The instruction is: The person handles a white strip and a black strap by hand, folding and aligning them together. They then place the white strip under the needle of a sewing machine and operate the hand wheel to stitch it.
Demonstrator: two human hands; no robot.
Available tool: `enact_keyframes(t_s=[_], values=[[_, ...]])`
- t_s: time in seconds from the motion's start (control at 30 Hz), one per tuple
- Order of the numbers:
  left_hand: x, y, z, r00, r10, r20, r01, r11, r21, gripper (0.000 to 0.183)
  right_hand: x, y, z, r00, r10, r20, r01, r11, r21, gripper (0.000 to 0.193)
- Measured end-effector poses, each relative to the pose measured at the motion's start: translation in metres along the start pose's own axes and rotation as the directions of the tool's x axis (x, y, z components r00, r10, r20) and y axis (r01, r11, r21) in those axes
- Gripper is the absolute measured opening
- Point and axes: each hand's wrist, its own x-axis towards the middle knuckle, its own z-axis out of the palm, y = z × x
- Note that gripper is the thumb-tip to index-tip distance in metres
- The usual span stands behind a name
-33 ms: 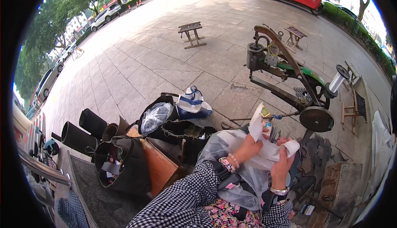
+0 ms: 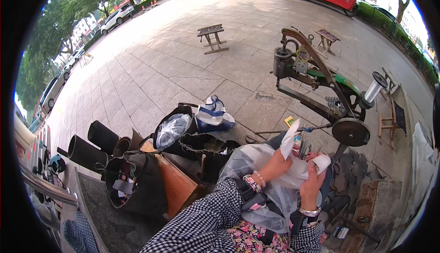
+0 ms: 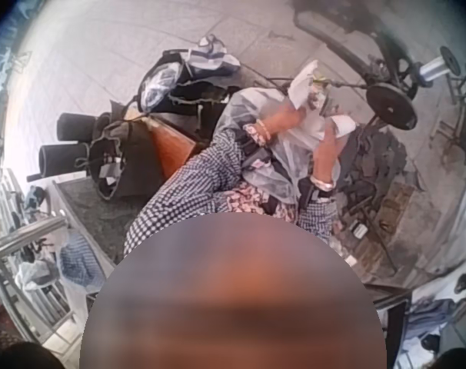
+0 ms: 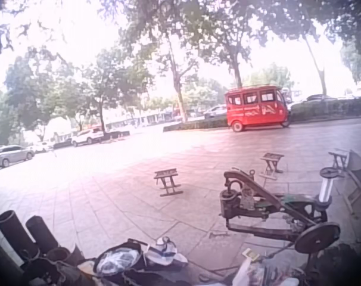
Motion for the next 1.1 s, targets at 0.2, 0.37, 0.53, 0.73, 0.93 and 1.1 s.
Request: enact_keyframes(t_s=[0.2, 0.37, 0.53, 0.73, 0.93, 1.1], values=[[0.002, 0.004, 0.01, 0.944, 0.252, 0.211, -0.307, 0.907, 0.289, 0.058, 0.001, 0.007, -0.002, 0.993, 0.037, 0.111, -0.027, 0.995, -0.094, 0.056], [0.001, -0.004, 0.008, 0.984, 0.147, 0.096, -0.167, 0.952, 0.256, 0.056, -0.002, 0.002, 0.005, 0.991, 0.022, 0.129, -0.013, 0.998, -0.068, 0.073], [0.004, -0.012, 0.005, 0.994, -0.047, -0.098, 0.042, 0.998, -0.054, 0.022, -0.002, 0.0, 0.0, 0.994, 0.1, 0.035, -0.1, 0.995, 0.009, 0.075], [0.003, -0.002, 0.008, 0.954, 0.181, 0.237, -0.235, 0.945, 0.227, 0.06, -0.001, 0.003, 0.003, 0.989, 0.04, 0.14, -0.022, 0.992, -0.126, 0.086], [0.003, 0.005, 0.007, 0.935, 0.174, 0.308, -0.205, 0.976, 0.069, 0.07, -0.003, 0.003, 0.006, 0.969, -0.084, 0.231, 0.161, 0.926, -0.341, 0.096], [0.0, 0.025, 0.009, 0.927, -0.076, 0.367, -0.042, 0.951, 0.305, 0.06, -0.003, 0.003, 0.006, 0.981, -0.116, 0.157, 0.154, 0.954, -0.258, 0.09]])
